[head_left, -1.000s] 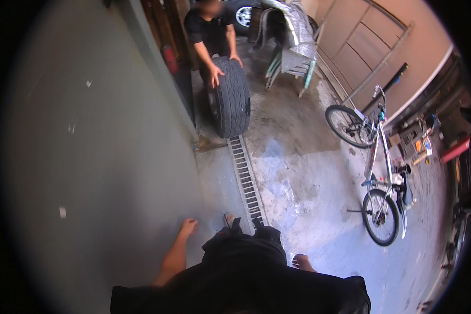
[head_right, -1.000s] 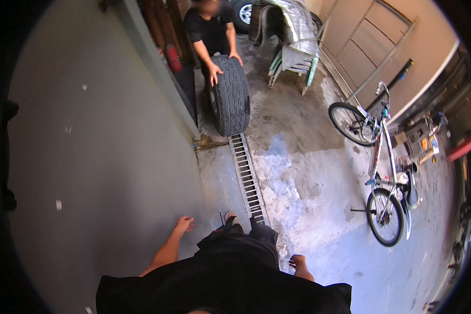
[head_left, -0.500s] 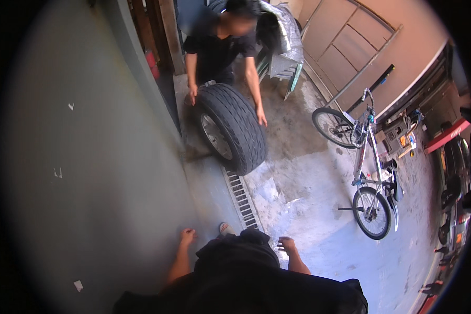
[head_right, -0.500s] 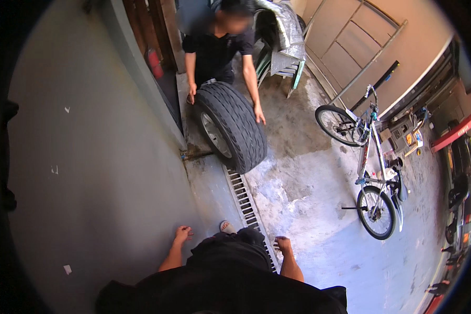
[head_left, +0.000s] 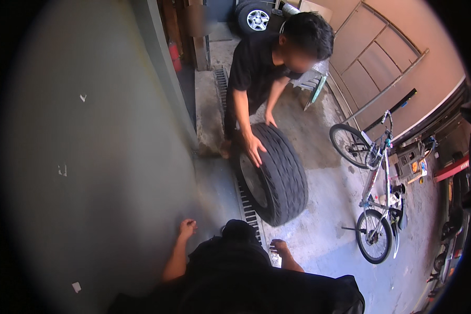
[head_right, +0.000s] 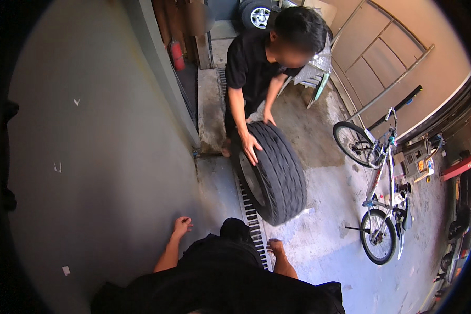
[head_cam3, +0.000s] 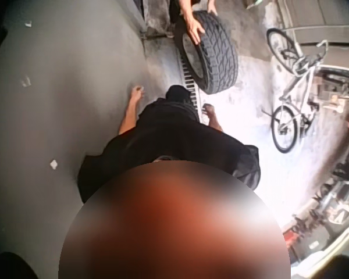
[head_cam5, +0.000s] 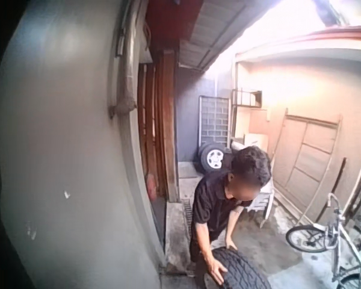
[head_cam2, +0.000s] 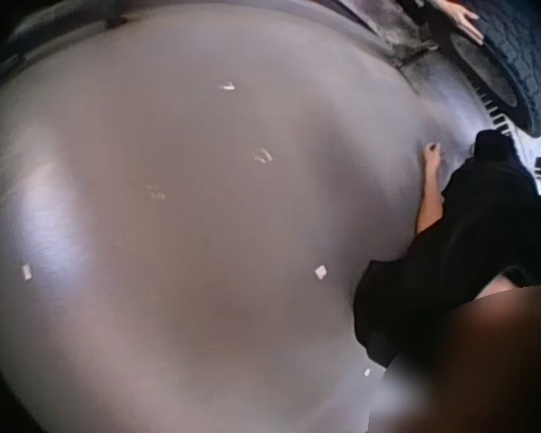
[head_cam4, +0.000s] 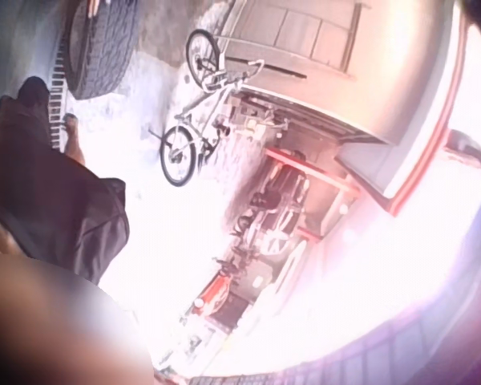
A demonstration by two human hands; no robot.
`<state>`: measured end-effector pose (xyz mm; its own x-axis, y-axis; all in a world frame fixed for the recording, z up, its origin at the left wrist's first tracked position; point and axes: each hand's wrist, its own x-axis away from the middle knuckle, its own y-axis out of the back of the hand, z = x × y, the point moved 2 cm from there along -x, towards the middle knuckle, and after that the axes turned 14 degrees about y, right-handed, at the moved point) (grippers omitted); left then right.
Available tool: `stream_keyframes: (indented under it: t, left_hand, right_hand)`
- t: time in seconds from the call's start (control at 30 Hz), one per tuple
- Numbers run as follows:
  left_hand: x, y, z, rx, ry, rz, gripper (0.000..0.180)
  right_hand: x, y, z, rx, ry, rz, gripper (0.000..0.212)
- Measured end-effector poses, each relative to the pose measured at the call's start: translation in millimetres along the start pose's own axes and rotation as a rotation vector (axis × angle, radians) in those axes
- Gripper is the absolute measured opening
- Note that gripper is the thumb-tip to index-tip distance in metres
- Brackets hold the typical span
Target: The person wipes the front bumper of a lifted SUV with a cloth, then retrieves a tire from a storage area and rolls it to the vehicle. The person lifts the tire and mounts it onto the front wheel hub.
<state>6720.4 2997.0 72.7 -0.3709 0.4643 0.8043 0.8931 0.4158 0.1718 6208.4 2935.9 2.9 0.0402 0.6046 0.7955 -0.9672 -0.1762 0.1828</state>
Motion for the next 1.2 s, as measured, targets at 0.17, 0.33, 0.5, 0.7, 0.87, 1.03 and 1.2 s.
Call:
stream_keyframes:
  t: [0.17,0.33,0.5,0.7,0.87,1.03,1.2]
  left_hand:
    - [5,2,-24,0.002,0.069,-0.037,0.026]
    - [-12,-15,-84,-0.067,-0.077,0.039,0.026]
    - [-45,-52,-171,-0.262,-0.187,0.138,0.027]
    - [-129,-67,-272,-0.383,-0.152,0.251,0.03]
    - [-204,-31,-304,-0.468,0.121,0.189,0.035]
    - [-244,18,-327,-0.467,0.346,0.063,0.032]
    - [-277,36,-355,-0.219,0.404,0.147,0.039]
  right_hand:
    - [-7,-30,20,0.071,-0.074,0.052,0.025]
    - [-19,-48,38,0.063,-0.104,0.104,0.021]
    - [-41,-51,31,0.056,0.059,0.255,0.021]
    - [-73,-74,87,0.4,0.022,0.196,0.023]
    - [-121,-87,171,0.173,-0.099,0.101,0.026]
    - [-188,-102,236,0.05,-0.16,0.032,0.028]
    - [-262,-108,347,0.074,-0.111,-0.086,0.03]
